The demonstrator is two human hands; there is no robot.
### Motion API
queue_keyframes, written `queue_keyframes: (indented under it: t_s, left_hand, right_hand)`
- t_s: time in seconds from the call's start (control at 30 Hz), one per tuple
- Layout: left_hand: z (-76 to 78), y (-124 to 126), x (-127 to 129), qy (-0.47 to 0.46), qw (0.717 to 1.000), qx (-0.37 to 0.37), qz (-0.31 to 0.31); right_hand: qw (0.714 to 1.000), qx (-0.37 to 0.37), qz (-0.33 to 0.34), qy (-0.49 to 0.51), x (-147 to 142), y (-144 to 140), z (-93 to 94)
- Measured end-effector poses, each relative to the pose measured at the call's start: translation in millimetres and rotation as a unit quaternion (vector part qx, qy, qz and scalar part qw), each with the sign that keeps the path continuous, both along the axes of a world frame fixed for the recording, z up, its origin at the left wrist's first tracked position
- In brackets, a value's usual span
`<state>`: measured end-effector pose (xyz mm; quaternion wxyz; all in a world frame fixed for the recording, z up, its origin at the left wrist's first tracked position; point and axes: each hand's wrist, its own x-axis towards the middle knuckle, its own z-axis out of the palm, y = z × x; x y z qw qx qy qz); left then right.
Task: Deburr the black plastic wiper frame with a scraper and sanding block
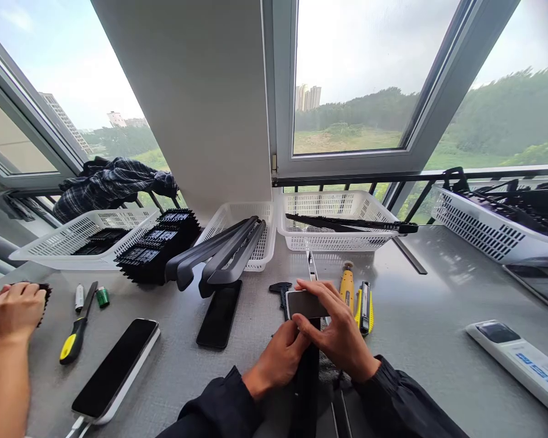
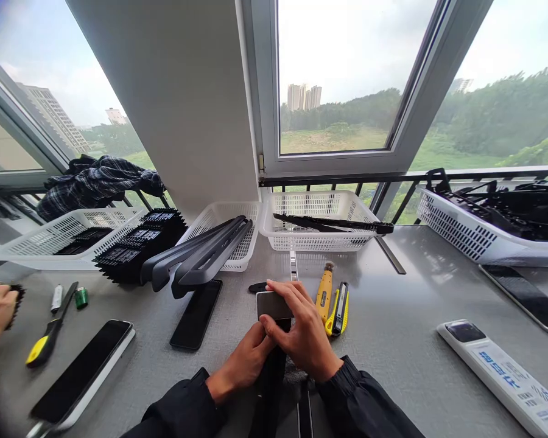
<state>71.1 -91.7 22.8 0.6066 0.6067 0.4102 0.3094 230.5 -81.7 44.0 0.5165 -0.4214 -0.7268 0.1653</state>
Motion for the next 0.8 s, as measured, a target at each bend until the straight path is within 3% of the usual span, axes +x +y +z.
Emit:
queue_keyframes:
  t_s: [0.23,0.47,0.67,0.8]
  left_hand:
    - [4.0,-1,-2,-0.025,0.999,0.029,-0.016]
    - [2.2,0,-4,-0.043,0.999,0.030,-0.009]
    - [10.6,11,-9,-0.099,0.993,0.029,0.058]
    - [17.8,15,-14,-0.101,0.991,0.022,0.088]
  right_hand:
    - [0.997,-0.034,-0.064,0.008,16,10,2.5]
    - [0.998,-0.027,-0.062,0.014,16,8,3.1]
    - [0.997,-0.075,-0.016,-0.010,14,7,1.6]
    - [0.996,-0.087,-0.020,-0.013,13,8,0.5]
